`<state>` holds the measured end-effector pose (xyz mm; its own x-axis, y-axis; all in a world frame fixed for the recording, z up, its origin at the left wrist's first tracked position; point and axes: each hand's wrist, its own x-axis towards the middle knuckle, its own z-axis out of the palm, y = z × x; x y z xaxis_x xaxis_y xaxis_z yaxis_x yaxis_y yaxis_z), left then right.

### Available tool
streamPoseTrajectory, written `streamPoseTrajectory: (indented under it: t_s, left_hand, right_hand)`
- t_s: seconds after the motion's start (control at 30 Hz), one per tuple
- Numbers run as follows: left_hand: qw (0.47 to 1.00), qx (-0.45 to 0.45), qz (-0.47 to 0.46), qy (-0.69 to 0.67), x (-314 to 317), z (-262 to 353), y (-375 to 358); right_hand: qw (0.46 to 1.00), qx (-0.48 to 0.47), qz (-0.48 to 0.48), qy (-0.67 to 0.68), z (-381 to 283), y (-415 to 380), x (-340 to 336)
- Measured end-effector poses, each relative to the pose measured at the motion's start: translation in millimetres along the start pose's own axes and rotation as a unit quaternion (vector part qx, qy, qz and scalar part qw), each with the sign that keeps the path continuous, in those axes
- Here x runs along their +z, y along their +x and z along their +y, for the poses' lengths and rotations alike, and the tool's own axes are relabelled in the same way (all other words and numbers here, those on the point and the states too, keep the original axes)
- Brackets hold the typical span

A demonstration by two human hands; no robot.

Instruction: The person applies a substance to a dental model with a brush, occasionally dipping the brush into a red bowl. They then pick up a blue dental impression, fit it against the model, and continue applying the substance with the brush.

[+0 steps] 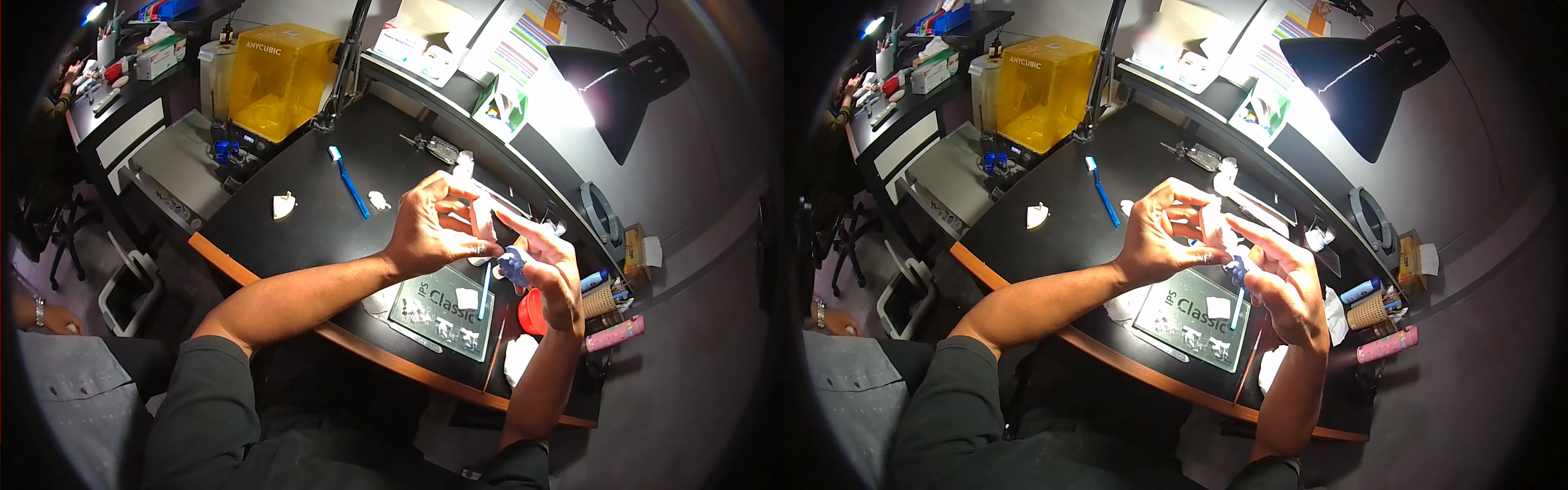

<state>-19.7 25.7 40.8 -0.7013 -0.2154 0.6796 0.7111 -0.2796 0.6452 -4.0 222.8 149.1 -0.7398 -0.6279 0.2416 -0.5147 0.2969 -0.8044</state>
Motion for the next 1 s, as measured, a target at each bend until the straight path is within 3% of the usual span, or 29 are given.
streamPoseTrajectory:
  t_s: [0.57, 0.77, 0.93, 1.0]
  left_hand:
    - [1.0, 0.009, -0.001, 0.014, 1.1, 4.2, 0.4]
    - [0.999, 0.02, 0.032, -0.011, -7.0, 5.2, 12.1]
    - [0.996, 0.004, 0.086, 0.002, -19.6, 8.5, 24.6]
    - [0.996, 0.013, 0.087, -0.008, -20.0, 9.6, 26.3]
  right_hand:
    - [0.999, 0.003, -0.012, 0.042, -6.7, -1.7, 0.2]
    - [0.983, -0.055, 0.104, 0.141, 14.0, -17.9, 6.3]
    - [0.979, 0.085, 0.125, 0.138, 47.0, -18.7, 68.5]
    - [0.98, 0.133, 0.061, 0.134, 61.7, -13.1, 93.0]
